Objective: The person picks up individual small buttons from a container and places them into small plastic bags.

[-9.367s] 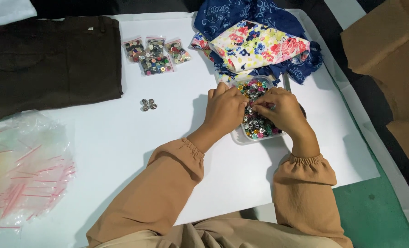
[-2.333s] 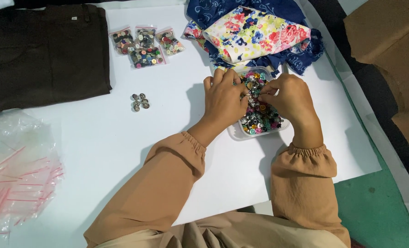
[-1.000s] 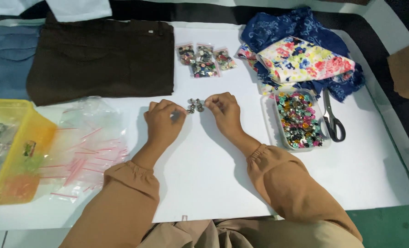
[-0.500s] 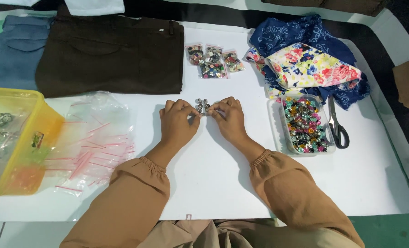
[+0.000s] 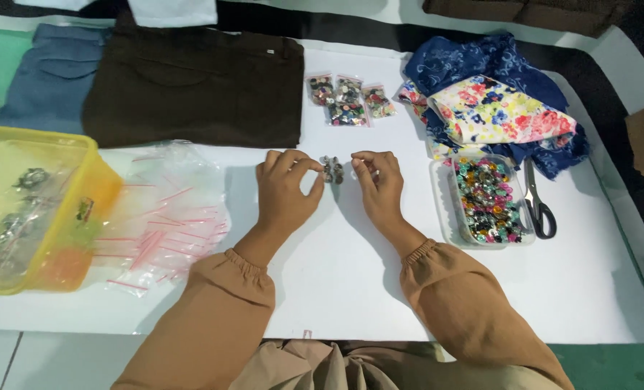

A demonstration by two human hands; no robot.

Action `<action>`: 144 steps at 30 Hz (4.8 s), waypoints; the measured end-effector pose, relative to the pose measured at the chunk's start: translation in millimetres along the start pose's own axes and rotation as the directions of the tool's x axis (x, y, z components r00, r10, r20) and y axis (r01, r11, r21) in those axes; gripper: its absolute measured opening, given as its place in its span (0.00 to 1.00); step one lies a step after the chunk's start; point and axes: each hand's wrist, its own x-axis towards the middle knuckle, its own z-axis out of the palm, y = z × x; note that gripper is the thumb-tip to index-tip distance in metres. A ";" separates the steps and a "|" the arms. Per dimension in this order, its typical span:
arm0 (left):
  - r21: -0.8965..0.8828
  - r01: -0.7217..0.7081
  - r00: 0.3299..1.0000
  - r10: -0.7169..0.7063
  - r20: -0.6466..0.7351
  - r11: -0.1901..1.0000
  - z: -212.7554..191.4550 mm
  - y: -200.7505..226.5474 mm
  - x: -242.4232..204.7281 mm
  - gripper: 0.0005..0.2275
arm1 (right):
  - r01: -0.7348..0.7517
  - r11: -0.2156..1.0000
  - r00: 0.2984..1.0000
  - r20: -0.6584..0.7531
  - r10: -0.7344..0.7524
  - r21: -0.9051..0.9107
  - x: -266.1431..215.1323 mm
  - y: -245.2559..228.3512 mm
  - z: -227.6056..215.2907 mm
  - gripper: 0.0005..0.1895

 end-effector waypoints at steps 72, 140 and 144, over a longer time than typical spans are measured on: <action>-0.366 -0.095 0.968 0.000 -0.251 0.926 -103.3 -6.6 10.7 0.03 | 0.459 0.820 0.841 0.129 -0.525 0.343 48.5 -136.0 27.5 0.05; -0.233 -0.068 0.996 0.052 -0.074 0.970 -9.3 -32.0 -0.2 0.19 | 0.164 0.863 0.738 0.640 0.214 -0.478 52.7 -39.4 14.3 0.09; -0.218 -0.064 0.997 0.053 -0.053 0.974 -9.4 -33.2 -0.3 0.19 | 0.156 0.867 0.746 0.632 0.211 -0.473 50.7 -27.7 17.7 0.07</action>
